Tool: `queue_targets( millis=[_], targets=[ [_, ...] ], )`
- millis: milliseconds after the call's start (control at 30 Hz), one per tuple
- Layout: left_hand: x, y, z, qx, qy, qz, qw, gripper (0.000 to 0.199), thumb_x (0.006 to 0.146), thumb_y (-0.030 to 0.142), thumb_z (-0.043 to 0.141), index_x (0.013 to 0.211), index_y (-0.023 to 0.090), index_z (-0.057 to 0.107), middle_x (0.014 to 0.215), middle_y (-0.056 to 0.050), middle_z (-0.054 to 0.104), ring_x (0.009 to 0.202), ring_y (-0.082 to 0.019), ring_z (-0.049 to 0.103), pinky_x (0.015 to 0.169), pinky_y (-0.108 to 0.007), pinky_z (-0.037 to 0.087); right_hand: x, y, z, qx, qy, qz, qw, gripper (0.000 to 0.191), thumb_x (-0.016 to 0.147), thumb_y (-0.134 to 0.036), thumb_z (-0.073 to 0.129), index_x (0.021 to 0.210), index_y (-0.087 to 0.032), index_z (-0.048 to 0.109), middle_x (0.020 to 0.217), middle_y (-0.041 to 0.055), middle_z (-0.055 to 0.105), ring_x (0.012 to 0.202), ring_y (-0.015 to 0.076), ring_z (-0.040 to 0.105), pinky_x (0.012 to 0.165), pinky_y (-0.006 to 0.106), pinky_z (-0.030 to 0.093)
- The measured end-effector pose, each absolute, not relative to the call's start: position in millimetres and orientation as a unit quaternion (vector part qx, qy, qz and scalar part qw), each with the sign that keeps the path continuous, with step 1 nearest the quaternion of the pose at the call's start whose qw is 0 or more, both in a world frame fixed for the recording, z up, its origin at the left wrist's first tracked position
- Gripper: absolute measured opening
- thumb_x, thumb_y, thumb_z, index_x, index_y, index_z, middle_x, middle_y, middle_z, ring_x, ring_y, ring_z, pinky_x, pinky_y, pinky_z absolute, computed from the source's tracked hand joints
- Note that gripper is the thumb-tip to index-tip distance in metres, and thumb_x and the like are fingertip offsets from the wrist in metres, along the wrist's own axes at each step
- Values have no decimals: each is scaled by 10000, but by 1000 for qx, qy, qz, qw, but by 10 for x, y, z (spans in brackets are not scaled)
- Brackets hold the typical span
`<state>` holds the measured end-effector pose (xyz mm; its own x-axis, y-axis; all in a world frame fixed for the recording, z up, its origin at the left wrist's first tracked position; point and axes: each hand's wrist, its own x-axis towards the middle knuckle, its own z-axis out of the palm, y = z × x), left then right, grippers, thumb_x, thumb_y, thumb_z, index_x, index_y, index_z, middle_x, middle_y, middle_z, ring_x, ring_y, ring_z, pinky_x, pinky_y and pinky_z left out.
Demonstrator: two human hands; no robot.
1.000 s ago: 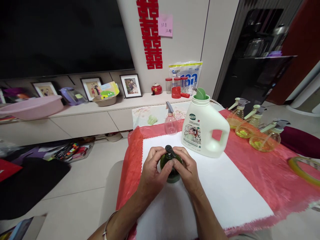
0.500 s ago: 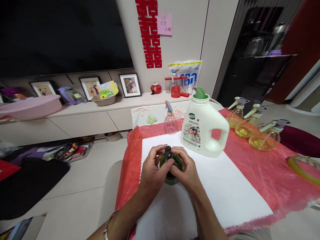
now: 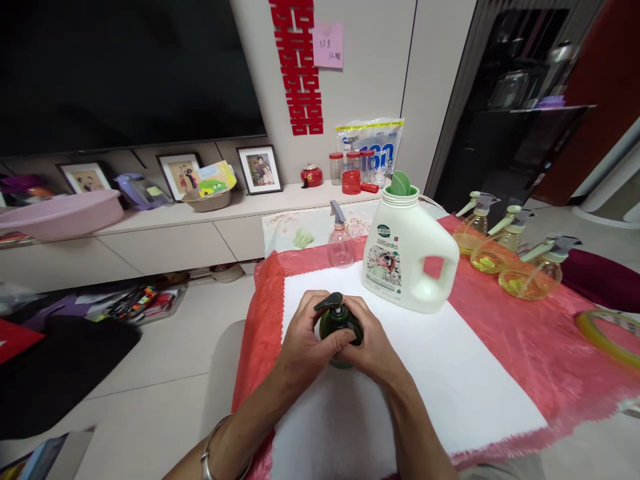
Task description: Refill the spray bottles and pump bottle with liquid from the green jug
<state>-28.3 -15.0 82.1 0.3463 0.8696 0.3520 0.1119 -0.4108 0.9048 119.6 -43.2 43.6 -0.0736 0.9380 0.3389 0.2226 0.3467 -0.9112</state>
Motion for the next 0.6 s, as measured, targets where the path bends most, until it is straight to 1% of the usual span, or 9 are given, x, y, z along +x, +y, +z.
queue_targets(
  millis=[67,133,200,267,367,433,467,533,600],
  targets=[
    [-265,-127,829,699,367,453,414,313,675,162,799,952,206,659,980,-26,574,942,-207,601,856,-342,505,1197,-435,452,-451,-646,348,508,555,805,-378,708,1314,-195,586,1240,67,546,1120,227,532,1013,321,429],
    [-258,-107,828,694,376,452,415,240,700,162,781,899,208,656,934,-13,576,889,-193,604,823,-333,505,1197,-438,469,-451,-647,348,508,541,808,-389,725,1296,-198,595,1204,63,556,1108,225,536,999,310,432],
    [-268,-97,814,694,365,453,424,197,737,152,734,907,214,655,944,-14,599,901,-192,618,834,-333,508,1196,-439,482,-450,-647,349,507,528,815,-403,731,1285,-202,597,1193,60,556,1107,222,539,983,298,437],
    [-293,-101,795,694,343,449,447,234,782,142,668,1001,222,646,1000,-25,641,963,-199,638,883,-345,512,1194,-436,485,-450,-645,352,508,520,822,-401,725,1285,-207,589,1198,56,552,1119,218,539,973,287,442],
    [-325,-133,784,686,307,440,491,390,845,133,564,1222,233,565,1163,-53,679,1108,-207,640,986,-375,498,1189,-428,469,-450,-641,358,509,513,827,-369,710,1297,-210,576,1239,56,536,1154,219,532,978,281,445],
    [-318,-156,796,683,307,435,501,494,824,135,579,1304,235,512,1249,-67,664,1177,-221,618,1026,-394,483,1187,-425,451,-450,-639,357,511,513,826,-351,690,1305,-208,572,1269,61,526,1169,224,528,987,286,442],
    [-304,-164,805,681,319,430,499,533,793,143,616,1308,233,509,1258,-72,659,1183,-233,612,1027,-404,482,1187,-423,443,-449,-639,356,513,510,823,-340,676,1304,-205,573,1274,62,525,1163,224,530,987,289,441],
    [-262,-170,822,676,354,420,492,546,726,173,700,1248,222,548,1198,-76,672,1131,-254,623,993,-421,492,1191,-421,435,-450,-639,352,515,507,808,-325,659,1292,-195,578,1253,64,534,1137,222,537,977,292,442],
    [-216,-161,832,667,386,415,484,443,700,211,744,1121,212,603,1076,-63,686,1025,-251,637,932,-420,505,1198,-419,438,-452,-639,350,515,484,796,-319,665,1255,-185,590,1199,60,549,1097,215,544,949,285,447]
  ],
)
